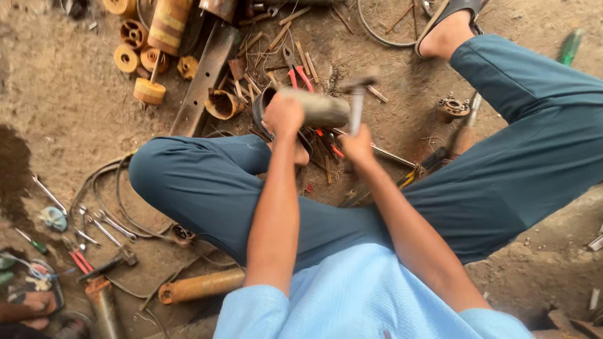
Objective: The person sits on the ground and repeatedly hammers a cylindrical metal pipe to shape or flatten it. They rotate the pipe periodically to work on different sections and inspect the interior and exterior surfaces.
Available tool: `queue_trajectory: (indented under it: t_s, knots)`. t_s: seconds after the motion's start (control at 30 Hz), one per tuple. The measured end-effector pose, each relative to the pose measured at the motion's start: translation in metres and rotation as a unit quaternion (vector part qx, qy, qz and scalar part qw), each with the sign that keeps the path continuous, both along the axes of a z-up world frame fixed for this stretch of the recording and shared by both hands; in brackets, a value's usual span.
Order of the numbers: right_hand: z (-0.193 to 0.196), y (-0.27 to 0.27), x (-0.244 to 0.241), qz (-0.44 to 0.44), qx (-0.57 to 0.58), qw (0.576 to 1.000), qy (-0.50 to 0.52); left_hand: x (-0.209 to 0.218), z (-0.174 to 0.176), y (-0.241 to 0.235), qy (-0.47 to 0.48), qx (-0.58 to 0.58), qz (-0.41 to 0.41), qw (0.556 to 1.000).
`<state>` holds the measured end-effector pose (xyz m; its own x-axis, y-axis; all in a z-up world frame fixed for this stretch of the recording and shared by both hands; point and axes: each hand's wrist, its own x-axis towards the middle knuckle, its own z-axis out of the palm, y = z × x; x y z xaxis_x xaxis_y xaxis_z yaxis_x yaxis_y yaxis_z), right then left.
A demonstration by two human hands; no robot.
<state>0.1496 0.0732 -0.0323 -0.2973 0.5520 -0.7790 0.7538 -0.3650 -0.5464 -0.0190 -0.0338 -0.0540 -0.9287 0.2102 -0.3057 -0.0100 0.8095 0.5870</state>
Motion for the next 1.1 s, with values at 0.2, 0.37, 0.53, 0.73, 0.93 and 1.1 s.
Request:
queue_trajectory:
  t_s: [0.2,0.37,0.53,0.73,0.93,1.1]
  knots:
    - [-0.017,0.082,0.034,-0.256,-0.114,0.952,0.122,-0.016,-0.014,-0.011,-0.019,-0.049,0.111,0.992]
    - [0.075,0.139,0.025,-0.242,-0.136,0.924,0.263,-0.005,0.005,0.001,-0.066,-0.058,0.102,0.991]
    - [0.153,0.169,0.011,-0.108,0.062,0.912,0.39,-0.007,0.034,0.003,-0.054,-0.062,0.055,0.995]
    - [0.11,0.096,-0.021,-0.143,0.167,0.928,0.302,-0.009,0.032,0.006,-0.058,-0.078,0.049,0.994]
    - [-0.034,0.005,0.018,0.254,0.185,0.949,-0.036,0.004,0.016,0.008,-0.041,-0.015,0.12,0.992]
    - [-0.024,0.044,0.016,0.058,-0.043,0.997,-0.03,0.006,0.011,0.013,0.006,-0.052,0.095,0.994]
